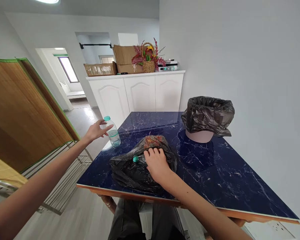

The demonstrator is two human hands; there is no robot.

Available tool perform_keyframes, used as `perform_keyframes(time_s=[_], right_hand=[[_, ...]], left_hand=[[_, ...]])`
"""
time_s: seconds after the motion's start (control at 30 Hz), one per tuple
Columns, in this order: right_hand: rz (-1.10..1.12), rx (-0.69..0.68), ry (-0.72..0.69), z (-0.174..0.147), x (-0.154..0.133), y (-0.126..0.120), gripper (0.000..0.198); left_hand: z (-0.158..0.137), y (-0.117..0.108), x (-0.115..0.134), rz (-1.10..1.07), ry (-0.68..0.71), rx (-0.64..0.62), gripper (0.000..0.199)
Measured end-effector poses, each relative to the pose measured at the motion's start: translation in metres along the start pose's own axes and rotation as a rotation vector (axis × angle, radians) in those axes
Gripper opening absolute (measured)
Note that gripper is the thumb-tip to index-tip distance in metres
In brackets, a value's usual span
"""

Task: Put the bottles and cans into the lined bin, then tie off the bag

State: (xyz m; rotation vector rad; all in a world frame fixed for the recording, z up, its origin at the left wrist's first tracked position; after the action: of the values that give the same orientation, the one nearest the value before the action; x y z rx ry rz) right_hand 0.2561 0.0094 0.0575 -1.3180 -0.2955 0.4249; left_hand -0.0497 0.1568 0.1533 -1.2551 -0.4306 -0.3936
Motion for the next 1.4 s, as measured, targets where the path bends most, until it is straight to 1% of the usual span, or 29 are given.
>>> perform_keyframes(time_s=[0.07,0.13,0.2,0.23,0.27,0.3,0.33,0.37,0.43,0.47,0.53,0.57,0.63,0.7,0.77,0.83,0.87,0.93,1.03,1.07,1.13,1.2,1.27,1.33,1.4], right_hand=[[0.015,-0.030,0.010,0.001,0.001,0.002,0.052],[0.044,-0.041,0.010,-0.002,0.003,0.002,0.054],[0.078,-0.038,-0.003,-0.009,0.006,-0.001,0.056],[0.104,-0.031,-0.013,-0.013,0.009,-0.004,0.057],[0.152,-0.019,-0.023,-0.018,0.011,-0.007,0.059],[0.223,-0.001,-0.033,-0.022,0.013,-0.010,0.060],[0.316,0.021,-0.042,-0.025,0.015,-0.014,0.060],[0.425,0.044,-0.052,-0.027,0.017,-0.018,0.061],[0.642,0.092,-0.079,-0.030,0.015,-0.025,0.060],[0.721,0.110,-0.091,-0.029,0.013,-0.028,0.060],[0.836,0.135,-0.112,-0.027,0.005,-0.032,0.059],[0.875,0.143,-0.117,-0.025,0.000,-0.034,0.058],[0.933,0.152,-0.123,-0.021,-0.011,-0.035,0.057],[0.982,0.151,-0.134,-0.018,-0.020,-0.035,0.058],[1.018,0.117,-0.149,-0.017,-0.027,-0.033,0.063],[1.013,0.067,-0.173,-0.020,-0.032,-0.032,0.071],[0.992,0.046,-0.183,-0.023,-0.032,-0.032,0.073],[0.927,0.022,-0.187,-0.031,-0.030,-0.032,0.069],[0.816,-0.023,-0.155,-0.043,-0.018,-0.031,0.044],[0.772,-0.047,-0.136,-0.046,-0.013,-0.028,0.037],[0.658,-0.088,-0.093,-0.049,-0.003,-0.019,0.030],[0.501,-0.085,-0.062,-0.050,0.004,-0.009,0.032],[0.324,-0.033,-0.045,-0.049,0.008,0.000,0.037],[0.176,0.028,-0.015,-0.047,0.009,0.006,0.046],[0.078,0.052,0.026,-0.042,0.008,0.007,0.055]], left_hand=[[-0.010,-0.003,-0.004,0.006,-0.018,0.026,0.091],[-0.025,-0.009,-0.007,0.044,0.028,0.125,0.092],[-0.049,-0.016,-0.005,0.072,0.144,0.281,0.078],[-0.064,-0.017,-0.003,0.060,0.207,0.338,0.067],[-0.080,-0.017,0.000,0.023,0.263,0.359,0.056],[-0.097,-0.014,0.004,-0.035,0.301,0.330,0.046],[-0.113,-0.008,0.008,-0.104,0.332,0.256,0.037],[-0.129,-0.001,0.014,-0.163,0.364,0.166,0.032],[-0.160,0.016,0.030,-0.233,0.448,-0.017,0.030],[-0.172,0.024,0.038,-0.267,0.475,-0.087,0.034],[-0.191,0.038,0.053,-0.358,0.483,-0.206,0.055],[-0.197,0.043,0.058,-0.408,0.469,-0.241,0.063],[-0.203,0.052,0.066,-0.490,0.429,-0.270,0.064],[-0.206,0.056,0.069,-0.527,0.390,-0.267,0.060],[-0.206,0.057,0.067,-0.550,0.373,-0.276,0.056],[-0.204,0.051,0.061,-0.600,0.372,-0.267,0.052],[-0.201,0.044,0.057,-0.624,0.370,-0.234,0.051],[-0.190,0.025,0.043,-0.636,0.339,-0.097,0.050],[-0.165,-0.009,0.015,-0.562,0.256,0.174,0.054],[-0.154,-0.017,0.005,-0.533,0.227,0.234,0.055],[-0.132,-0.026,-0.016,-0.457,0.172,0.278,0.058],[-0.112,-0.025,-0.035,-0.338,0.129,0.257,0.061],[-0.096,-0.018,-0.049,-0.204,0.104,0.239,0.063],[-0.086,-0.010,-0.055,-0.100,0.098,0.245,0.061],[-0.080,-0.003,-0.055,-0.059,0.112,0.269,0.060]])
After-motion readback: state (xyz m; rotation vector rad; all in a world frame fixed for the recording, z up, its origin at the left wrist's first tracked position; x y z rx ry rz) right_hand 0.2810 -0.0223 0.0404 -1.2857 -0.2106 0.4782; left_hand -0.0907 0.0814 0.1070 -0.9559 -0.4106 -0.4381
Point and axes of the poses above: each hand's wrist, its own z-axis towards the middle knuckle, its own y-axis out of the palm, x = y × z, the point moved 4 cm from there along z, towards the middle knuckle, and after that the axes turned 2 degrees about z, right-handed, at the moved point
